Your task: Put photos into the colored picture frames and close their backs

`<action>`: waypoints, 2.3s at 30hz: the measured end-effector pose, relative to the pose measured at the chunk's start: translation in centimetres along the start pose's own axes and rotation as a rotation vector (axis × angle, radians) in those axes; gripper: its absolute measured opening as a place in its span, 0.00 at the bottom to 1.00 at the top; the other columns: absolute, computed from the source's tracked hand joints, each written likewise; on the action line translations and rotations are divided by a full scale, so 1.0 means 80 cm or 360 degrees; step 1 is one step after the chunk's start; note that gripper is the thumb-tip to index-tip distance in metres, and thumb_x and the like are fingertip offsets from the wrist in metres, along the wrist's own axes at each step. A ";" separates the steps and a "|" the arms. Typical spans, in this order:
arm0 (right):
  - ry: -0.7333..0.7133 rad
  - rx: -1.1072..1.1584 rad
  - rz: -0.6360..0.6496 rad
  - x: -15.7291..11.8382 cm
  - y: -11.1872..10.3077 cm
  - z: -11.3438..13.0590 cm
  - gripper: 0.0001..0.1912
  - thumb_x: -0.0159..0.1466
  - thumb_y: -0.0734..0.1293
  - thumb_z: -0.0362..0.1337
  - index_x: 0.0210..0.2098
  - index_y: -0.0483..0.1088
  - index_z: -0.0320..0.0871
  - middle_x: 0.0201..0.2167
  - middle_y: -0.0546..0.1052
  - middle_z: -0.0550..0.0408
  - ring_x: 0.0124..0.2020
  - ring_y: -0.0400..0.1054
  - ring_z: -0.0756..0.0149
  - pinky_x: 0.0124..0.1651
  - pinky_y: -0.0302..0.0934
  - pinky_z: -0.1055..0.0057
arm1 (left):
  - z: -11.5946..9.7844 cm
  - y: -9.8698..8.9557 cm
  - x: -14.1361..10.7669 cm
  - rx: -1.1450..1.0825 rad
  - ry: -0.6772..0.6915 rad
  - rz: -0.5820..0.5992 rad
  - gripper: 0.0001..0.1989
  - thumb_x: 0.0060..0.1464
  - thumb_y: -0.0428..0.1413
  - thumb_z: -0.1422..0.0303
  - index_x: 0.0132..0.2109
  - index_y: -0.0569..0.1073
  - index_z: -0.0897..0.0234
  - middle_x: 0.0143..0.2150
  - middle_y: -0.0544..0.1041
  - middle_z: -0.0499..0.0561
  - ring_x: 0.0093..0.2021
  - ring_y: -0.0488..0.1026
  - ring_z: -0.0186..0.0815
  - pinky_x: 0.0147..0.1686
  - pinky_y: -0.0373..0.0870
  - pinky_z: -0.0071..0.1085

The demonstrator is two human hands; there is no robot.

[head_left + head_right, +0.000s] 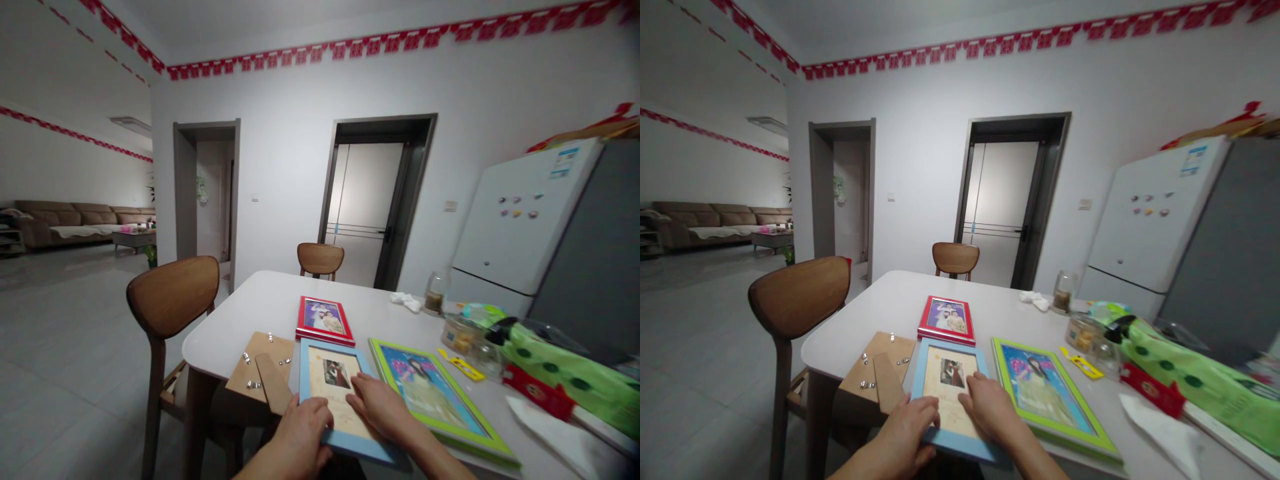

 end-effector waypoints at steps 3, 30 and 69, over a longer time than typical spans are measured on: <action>-0.0007 -0.0003 0.0034 0.001 -0.001 0.002 0.15 0.55 0.55 0.41 0.35 0.67 0.42 0.37 0.71 0.46 0.35 0.67 0.60 0.35 0.53 0.69 | -0.001 -0.001 0.002 0.0075 0.0018 0.0045 0.15 0.43 0.55 0.68 0.41 0.63 0.58 0.50 0.64 0.48 0.50 0.60 0.38 0.54 0.46 0.39; -0.0229 0.0420 -0.0123 0.036 0.020 0.192 0.22 0.47 0.63 0.37 0.43 0.64 0.42 0.38 0.70 0.47 0.41 0.61 0.57 0.42 0.51 0.64 | 0.159 -0.058 -0.055 0.0054 -0.0702 -0.0578 0.15 0.49 0.48 0.74 0.45 0.66 0.66 0.46 0.70 0.53 0.47 0.65 0.34 0.48 0.58 0.29; 0.0054 0.0272 -0.0212 -0.038 0.004 0.012 0.14 0.50 0.58 0.35 0.33 0.71 0.44 0.31 0.72 0.50 0.37 0.63 0.61 0.41 0.54 0.69 | -0.002 -0.001 0.010 0.0018 0.0100 -0.0077 0.20 0.42 0.59 0.63 0.43 0.65 0.61 0.49 0.65 0.50 0.49 0.61 0.39 0.53 0.50 0.34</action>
Point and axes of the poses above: each hand's wrist, its own x-axis towards the middle knuckle, its own y-axis out of the palm, z = x × y, the point moved 2 cm from there along x, towards the middle knuckle
